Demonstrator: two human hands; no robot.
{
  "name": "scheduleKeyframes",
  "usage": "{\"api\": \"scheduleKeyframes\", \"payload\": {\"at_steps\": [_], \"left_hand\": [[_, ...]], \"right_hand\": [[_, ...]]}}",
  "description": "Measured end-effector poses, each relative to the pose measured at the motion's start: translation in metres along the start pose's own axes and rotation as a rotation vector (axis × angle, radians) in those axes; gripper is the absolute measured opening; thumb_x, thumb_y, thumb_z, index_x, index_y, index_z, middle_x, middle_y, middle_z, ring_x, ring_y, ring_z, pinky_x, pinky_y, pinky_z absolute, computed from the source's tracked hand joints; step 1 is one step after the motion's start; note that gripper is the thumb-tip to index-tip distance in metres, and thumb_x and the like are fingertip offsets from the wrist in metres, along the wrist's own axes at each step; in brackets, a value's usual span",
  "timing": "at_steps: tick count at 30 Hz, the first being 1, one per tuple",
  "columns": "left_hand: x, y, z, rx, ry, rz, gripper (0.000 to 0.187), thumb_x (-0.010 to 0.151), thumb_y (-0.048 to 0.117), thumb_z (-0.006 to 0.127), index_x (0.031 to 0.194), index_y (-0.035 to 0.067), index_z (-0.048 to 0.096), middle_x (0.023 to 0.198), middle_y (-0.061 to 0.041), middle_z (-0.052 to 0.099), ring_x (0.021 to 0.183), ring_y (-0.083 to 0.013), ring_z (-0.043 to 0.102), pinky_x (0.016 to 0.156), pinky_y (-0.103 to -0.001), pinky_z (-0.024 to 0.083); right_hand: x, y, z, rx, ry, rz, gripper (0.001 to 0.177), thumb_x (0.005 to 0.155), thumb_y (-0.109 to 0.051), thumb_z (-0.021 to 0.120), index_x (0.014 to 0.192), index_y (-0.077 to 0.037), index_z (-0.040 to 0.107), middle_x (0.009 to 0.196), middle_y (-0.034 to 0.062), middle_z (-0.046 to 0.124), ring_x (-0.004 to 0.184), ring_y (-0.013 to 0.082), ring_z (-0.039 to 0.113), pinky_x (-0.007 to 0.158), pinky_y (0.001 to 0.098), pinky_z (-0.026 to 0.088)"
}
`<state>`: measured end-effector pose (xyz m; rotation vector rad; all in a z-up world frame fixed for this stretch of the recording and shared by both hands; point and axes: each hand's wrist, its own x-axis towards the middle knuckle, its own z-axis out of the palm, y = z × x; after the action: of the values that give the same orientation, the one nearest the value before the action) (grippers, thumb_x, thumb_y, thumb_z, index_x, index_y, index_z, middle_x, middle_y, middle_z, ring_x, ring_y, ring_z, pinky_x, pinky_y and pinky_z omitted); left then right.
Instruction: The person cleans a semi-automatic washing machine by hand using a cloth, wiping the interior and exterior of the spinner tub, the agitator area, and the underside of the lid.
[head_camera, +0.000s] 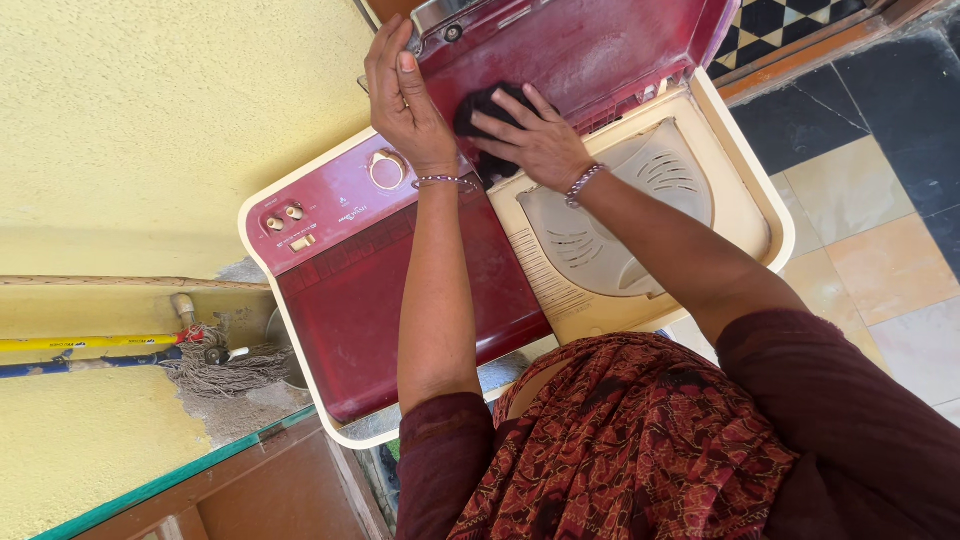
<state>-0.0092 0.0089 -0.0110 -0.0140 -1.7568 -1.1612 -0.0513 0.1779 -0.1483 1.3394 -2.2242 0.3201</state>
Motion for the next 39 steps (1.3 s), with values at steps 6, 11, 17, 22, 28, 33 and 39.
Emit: {"api": "scheduleKeyframes", "payload": {"at_steps": [6, 11, 17, 22, 28, 33, 39], "left_hand": [[-0.001, -0.001, -0.002, 0.04, -0.011, 0.006, 0.038, 0.115, 0.031, 0.046, 0.127, 0.006, 0.072, 0.135, -0.011, 0.069, 0.128, -0.0236, 0.065, 0.112, -0.036, 0.051], [-0.005, -0.006, 0.004, -0.035, 0.019, -0.004, 0.038, 0.115, 0.033, 0.047, 0.127, 0.007, 0.071, 0.134, -0.01, 0.069, 0.126, -0.0213, 0.065, 0.11, -0.033, 0.053], [-0.006, -0.001, 0.005, -0.029, 0.026, 0.006, 0.038, 0.116, 0.032, 0.046, 0.127, 0.006, 0.071, 0.136, -0.01, 0.068, 0.126, -0.021, 0.065, 0.111, -0.034, 0.051], [-0.007, 0.002, 0.001, -0.018, 0.009, -0.001, 0.038, 0.115, 0.032, 0.046, 0.126, 0.006, 0.071, 0.136, -0.01, 0.069, 0.125, -0.0209, 0.065, 0.11, -0.033, 0.052], [-0.01, 0.007, -0.005, 0.017, -0.011, -0.002, 0.039, 0.115, 0.034, 0.047, 0.127, 0.006, 0.072, 0.136, -0.011, 0.069, 0.126, -0.0219, 0.065, 0.11, -0.033, 0.052], [-0.012, 0.005, -0.001, -0.018, 0.012, -0.003, 0.038, 0.115, 0.034, 0.047, 0.129, 0.007, 0.071, 0.137, -0.009, 0.068, 0.126, -0.0211, 0.065, 0.11, -0.032, 0.052], [-0.012, 0.003, 0.003, -0.004, 0.021, -0.005, 0.039, 0.116, 0.034, 0.045, 0.13, 0.008, 0.071, 0.134, -0.007, 0.068, 0.126, -0.0193, 0.066, 0.11, -0.032, 0.053]], "right_hand": [[-0.061, 0.05, 0.014, -0.076, -0.032, 0.456, 0.058, 0.088, 0.004, 0.063, 0.138, -0.026, 0.068, 0.161, 0.0064, 0.043, 0.159, 0.0351, 0.03, 0.129, 0.0617, 0.019], [-0.082, 0.072, 0.038, 0.512, 0.534, 1.052, 0.103, 0.076, 0.024, 0.044, 0.167, -0.02, 0.023, 0.174, 0.027, 0.005, 0.16, 0.0483, 0.021, 0.114, 0.0389, 0.052], [-0.052, 0.023, 0.065, 0.605, 0.523, 1.141, 0.103, 0.075, 0.021, 0.052, 0.166, -0.016, 0.02, 0.166, 0.0331, -0.002, 0.152, 0.0539, 0.021, 0.12, 0.0439, 0.044], [-0.042, -0.016, 0.027, 0.489, 0.319, 1.067, 0.067, 0.071, 0.014, 0.061, 0.133, -0.011, 0.057, 0.142, 0.027, 0.039, 0.129, 0.0504, 0.051, 0.108, 0.0496, 0.047], [-0.07, 0.056, 0.004, 0.229, 0.416, 1.124, 0.049, 0.071, 0.012, 0.062, 0.116, -0.009, 0.062, 0.129, 0.0183, 0.055, 0.114, 0.0426, 0.062, 0.099, 0.0501, 0.052], [-0.093, 0.085, 0.006, 0.08, 0.37, 1.125, 0.052, 0.074, 0.011, 0.064, 0.121, -0.01, 0.063, 0.132, 0.0148, 0.056, 0.119, 0.0399, 0.057, 0.099, 0.0516, 0.047], [-0.079, 0.026, 0.016, 0.193, 0.291, 1.035, 0.06, 0.066, 0.009, 0.066, 0.124, -0.008, 0.062, 0.137, 0.0253, 0.049, 0.11, 0.0439, 0.054, 0.1, 0.0524, 0.045]]}}
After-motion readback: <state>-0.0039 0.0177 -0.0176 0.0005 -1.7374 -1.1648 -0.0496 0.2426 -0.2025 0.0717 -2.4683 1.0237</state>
